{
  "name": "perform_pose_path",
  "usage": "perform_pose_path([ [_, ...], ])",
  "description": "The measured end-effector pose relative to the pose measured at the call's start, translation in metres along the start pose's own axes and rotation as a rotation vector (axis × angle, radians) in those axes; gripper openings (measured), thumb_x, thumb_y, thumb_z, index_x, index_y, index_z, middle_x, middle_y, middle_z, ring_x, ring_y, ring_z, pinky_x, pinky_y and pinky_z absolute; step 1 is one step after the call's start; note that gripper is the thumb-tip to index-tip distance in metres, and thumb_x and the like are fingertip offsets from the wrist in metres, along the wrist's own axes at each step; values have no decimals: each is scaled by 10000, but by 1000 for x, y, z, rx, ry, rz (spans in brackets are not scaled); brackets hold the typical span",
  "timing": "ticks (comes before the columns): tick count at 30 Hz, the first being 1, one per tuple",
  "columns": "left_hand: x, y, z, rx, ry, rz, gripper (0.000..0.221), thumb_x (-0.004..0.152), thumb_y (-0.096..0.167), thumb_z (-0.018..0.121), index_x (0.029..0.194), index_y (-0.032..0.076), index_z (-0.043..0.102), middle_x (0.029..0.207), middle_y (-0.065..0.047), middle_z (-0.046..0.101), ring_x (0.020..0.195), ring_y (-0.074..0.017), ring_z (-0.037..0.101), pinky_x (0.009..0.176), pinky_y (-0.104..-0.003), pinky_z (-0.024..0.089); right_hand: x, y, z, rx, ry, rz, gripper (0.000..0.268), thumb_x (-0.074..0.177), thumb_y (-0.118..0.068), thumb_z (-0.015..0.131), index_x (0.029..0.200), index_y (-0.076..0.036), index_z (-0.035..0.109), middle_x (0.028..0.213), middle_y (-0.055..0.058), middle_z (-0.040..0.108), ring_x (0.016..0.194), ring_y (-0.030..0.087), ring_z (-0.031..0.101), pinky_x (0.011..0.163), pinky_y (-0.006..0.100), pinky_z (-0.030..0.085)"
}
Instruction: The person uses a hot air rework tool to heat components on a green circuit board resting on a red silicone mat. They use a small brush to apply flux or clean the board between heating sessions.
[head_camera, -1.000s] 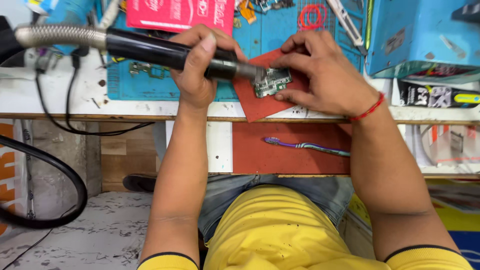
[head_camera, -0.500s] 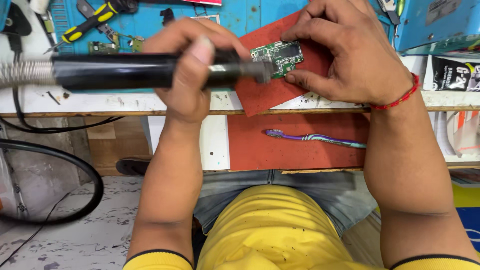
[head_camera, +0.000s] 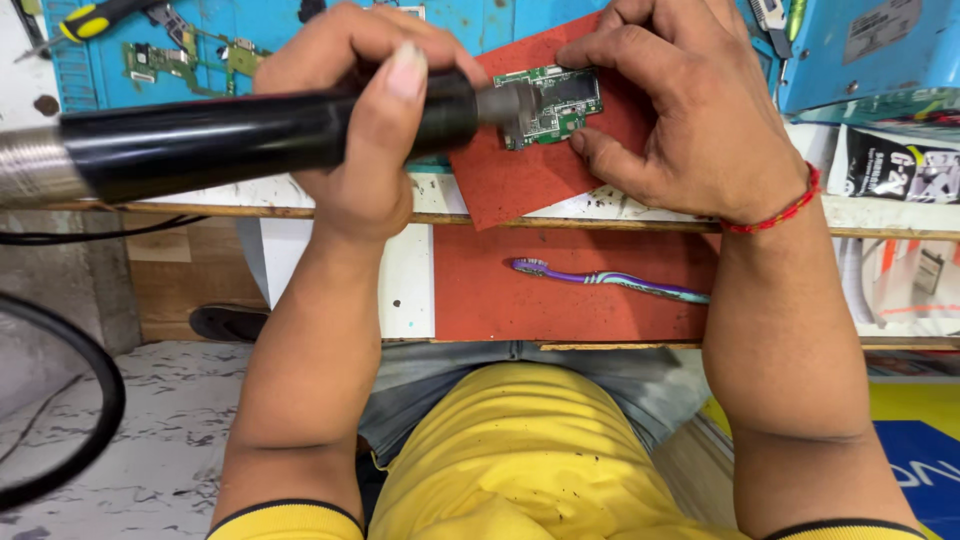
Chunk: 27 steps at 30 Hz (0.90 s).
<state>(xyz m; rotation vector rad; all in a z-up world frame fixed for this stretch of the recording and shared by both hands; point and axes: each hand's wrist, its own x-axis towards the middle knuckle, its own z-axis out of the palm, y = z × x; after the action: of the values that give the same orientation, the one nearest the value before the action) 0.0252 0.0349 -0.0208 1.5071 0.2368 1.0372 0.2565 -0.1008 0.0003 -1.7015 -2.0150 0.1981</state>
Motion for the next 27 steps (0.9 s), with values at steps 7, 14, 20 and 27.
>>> perform_pose_path([
  [7,1,0,-2,-23,50,5,328,1104,275,588,963,-21,595,905,-150,716,807,-173,685,802,-295,558,-2,-4,4,-44,22,21,422,815,-140,803,1211,-57,685,1166,104,573,1110,317,543,989,418,452],
  [14,1,1,-4,23,97,22,320,1090,271,581,997,-34,606,929,-162,708,815,-206,711,801,-302,589,2,-4,2,-24,28,-2,441,782,-108,791,1205,-41,685,1157,132,553,1108,334,529,986,435,456],
  [20,0,4,-12,-24,-4,-5,341,1083,287,584,998,-43,600,941,-178,702,821,-214,698,800,-299,574,-1,-1,1,-13,31,28,445,793,-105,790,1215,-33,670,1167,125,551,1116,327,528,1011,435,455],
  [27,3,-1,-13,-59,111,-8,335,1075,276,578,980,-45,593,918,-190,699,817,-231,707,817,-337,586,2,0,3,-5,51,21,446,786,-116,786,1211,-37,677,1160,140,544,1116,339,524,994,435,455],
])
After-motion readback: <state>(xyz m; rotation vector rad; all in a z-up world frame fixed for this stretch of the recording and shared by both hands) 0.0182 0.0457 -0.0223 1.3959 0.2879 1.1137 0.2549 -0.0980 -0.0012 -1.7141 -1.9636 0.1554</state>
